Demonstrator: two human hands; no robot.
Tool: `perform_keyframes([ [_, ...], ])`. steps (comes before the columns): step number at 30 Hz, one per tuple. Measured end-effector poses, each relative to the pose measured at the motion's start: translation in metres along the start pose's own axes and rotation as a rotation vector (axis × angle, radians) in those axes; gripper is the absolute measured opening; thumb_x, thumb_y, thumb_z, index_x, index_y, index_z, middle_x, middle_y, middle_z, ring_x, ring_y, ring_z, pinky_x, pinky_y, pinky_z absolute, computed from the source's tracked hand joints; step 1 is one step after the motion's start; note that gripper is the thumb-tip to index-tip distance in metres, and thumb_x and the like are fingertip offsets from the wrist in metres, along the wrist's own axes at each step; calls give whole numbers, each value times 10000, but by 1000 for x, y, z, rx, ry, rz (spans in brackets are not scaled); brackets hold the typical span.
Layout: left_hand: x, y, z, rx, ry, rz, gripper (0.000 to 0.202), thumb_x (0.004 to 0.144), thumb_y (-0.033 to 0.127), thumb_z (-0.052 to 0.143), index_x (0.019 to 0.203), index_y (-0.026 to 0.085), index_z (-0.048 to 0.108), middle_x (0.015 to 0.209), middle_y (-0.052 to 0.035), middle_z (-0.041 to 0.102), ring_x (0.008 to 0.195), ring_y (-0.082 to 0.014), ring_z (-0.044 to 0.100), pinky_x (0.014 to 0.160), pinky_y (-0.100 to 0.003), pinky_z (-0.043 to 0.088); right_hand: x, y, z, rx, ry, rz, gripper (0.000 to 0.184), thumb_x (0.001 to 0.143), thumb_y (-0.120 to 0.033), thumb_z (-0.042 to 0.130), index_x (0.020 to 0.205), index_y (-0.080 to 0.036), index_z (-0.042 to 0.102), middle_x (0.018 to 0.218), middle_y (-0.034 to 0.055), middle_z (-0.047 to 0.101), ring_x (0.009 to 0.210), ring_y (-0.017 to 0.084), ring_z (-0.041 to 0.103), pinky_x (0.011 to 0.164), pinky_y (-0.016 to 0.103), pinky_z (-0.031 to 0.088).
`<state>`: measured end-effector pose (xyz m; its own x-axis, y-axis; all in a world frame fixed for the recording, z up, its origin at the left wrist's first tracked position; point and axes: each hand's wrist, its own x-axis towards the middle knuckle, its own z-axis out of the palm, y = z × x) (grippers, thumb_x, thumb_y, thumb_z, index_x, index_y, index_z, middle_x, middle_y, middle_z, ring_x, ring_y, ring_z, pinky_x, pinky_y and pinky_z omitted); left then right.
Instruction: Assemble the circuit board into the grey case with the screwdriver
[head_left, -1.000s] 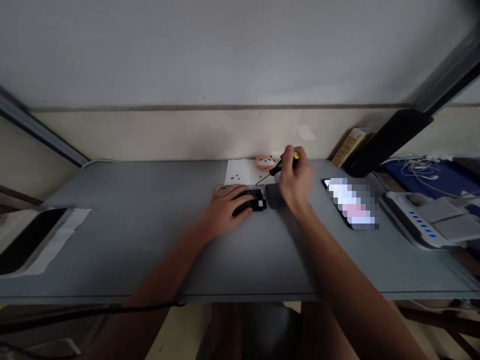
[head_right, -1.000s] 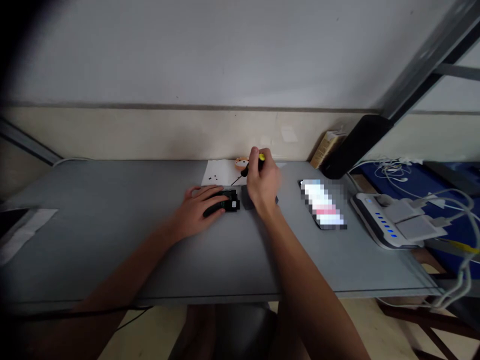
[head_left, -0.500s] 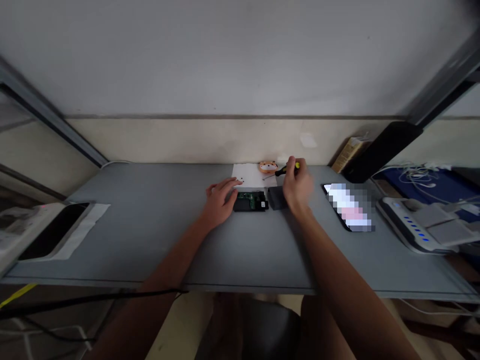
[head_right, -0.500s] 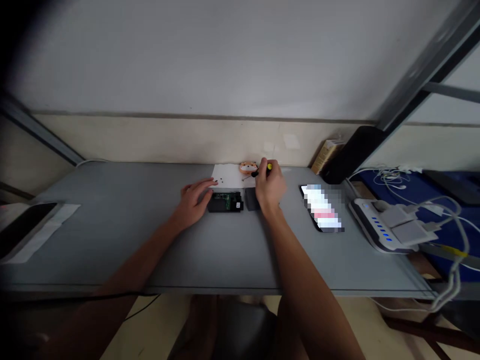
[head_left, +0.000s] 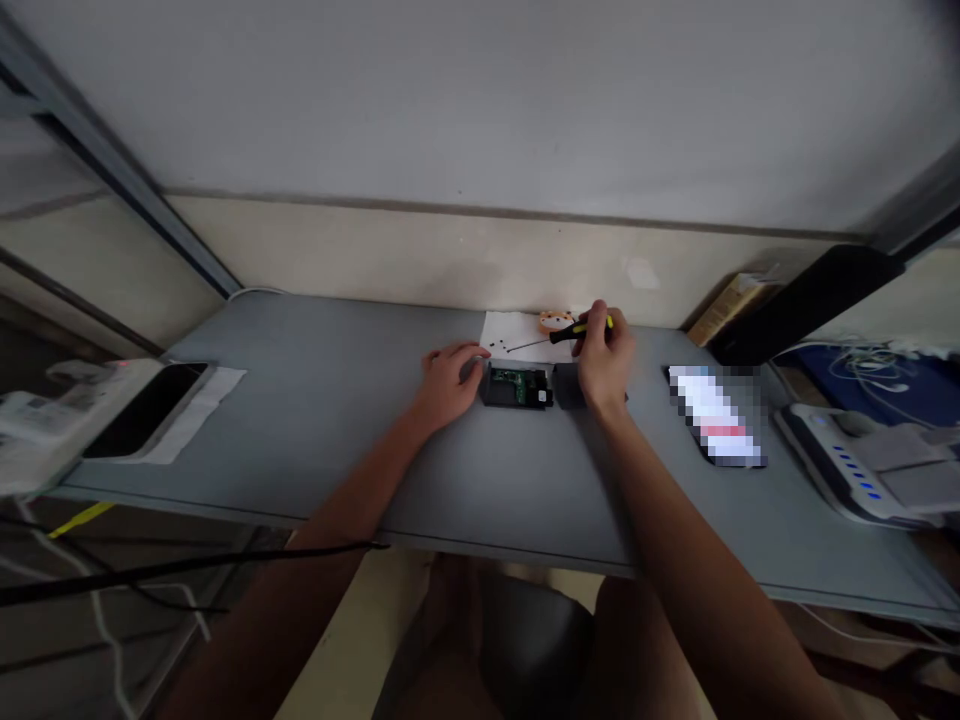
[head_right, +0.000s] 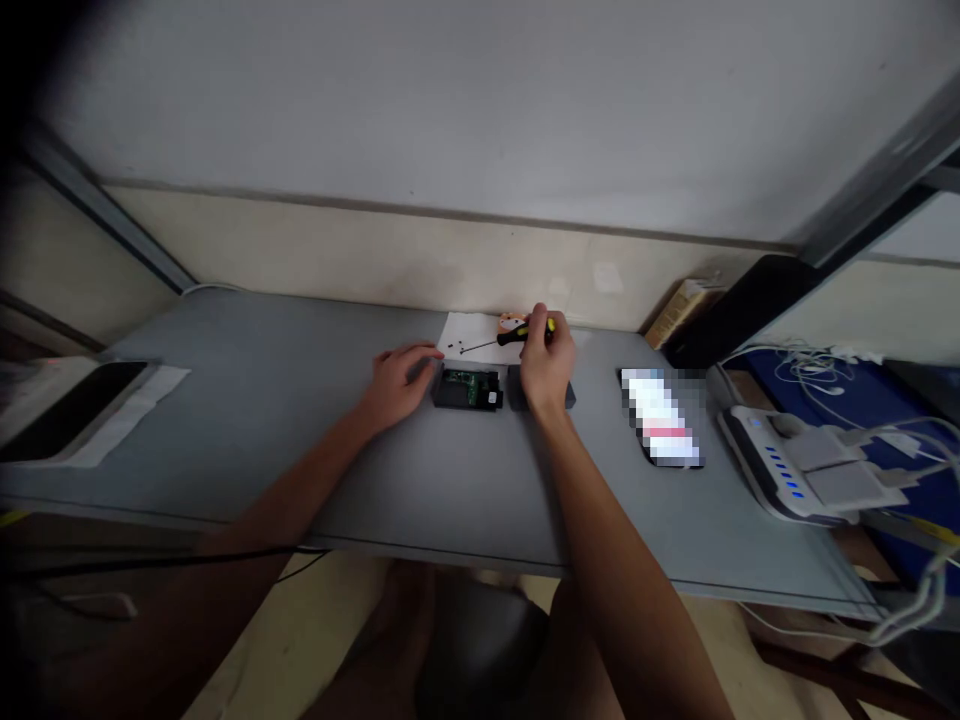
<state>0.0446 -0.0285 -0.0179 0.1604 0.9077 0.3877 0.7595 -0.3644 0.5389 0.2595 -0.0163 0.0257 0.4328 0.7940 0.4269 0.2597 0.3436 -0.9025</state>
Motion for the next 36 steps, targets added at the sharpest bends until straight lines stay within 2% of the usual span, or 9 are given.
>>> perform_keyframes([
  [6,2,3,3,-105,-28,36,258,1008,282,540,1195,252,715,1310,-71,729,1270,-256,649,1131,-475,431,-6,-4,7,68,-42,-4,584,938,-770,444,754,-225,545,567,-58,490,470,102,477,499,265,376],
  [9,4,3,6,-170,10,42,204,1000,288,572,1117,234,731,1239,-76,755,1205,-240,680,1101,-436,477,-7,-7,9,86,-57,4,574,939,-757,462,752,-222,553,580,-51,514,473,98,485,491,258,371],
  [13,5,2,5,-168,32,22,154,992,280,593,1014,247,742,1146,-58,777,1135,-239,698,1068,-451,494,-8,-8,10,70,-52,20,569,938,-752,471,756,-220,562,558,-55,500,465,99,474,493,257,375],
  [24,4,-4,0,7,70,63,169,981,376,674,888,269,764,1020,-20,805,1069,-254,698,1029,-477,424,-8,-7,9,63,-63,-7,576,932,-769,447,761,-229,549,577,-59,488,468,97,473,491,258,378],
  [29,2,-1,-2,82,98,72,187,944,334,725,779,246,717,1009,-21,798,1098,-265,682,1048,-482,399,-11,-8,10,69,-89,-34,570,935,-756,471,734,-227,542,608,-47,503,502,95,479,501,254,379],
  [36,2,2,-2,159,122,95,214,953,340,705,761,247,698,1005,-27,778,1079,-272,653,1011,-466,433,-14,-12,15,89,-124,-57,580,924,-780,477,739,-232,522,636,-43,518,501,88,452,495,254,368],
])
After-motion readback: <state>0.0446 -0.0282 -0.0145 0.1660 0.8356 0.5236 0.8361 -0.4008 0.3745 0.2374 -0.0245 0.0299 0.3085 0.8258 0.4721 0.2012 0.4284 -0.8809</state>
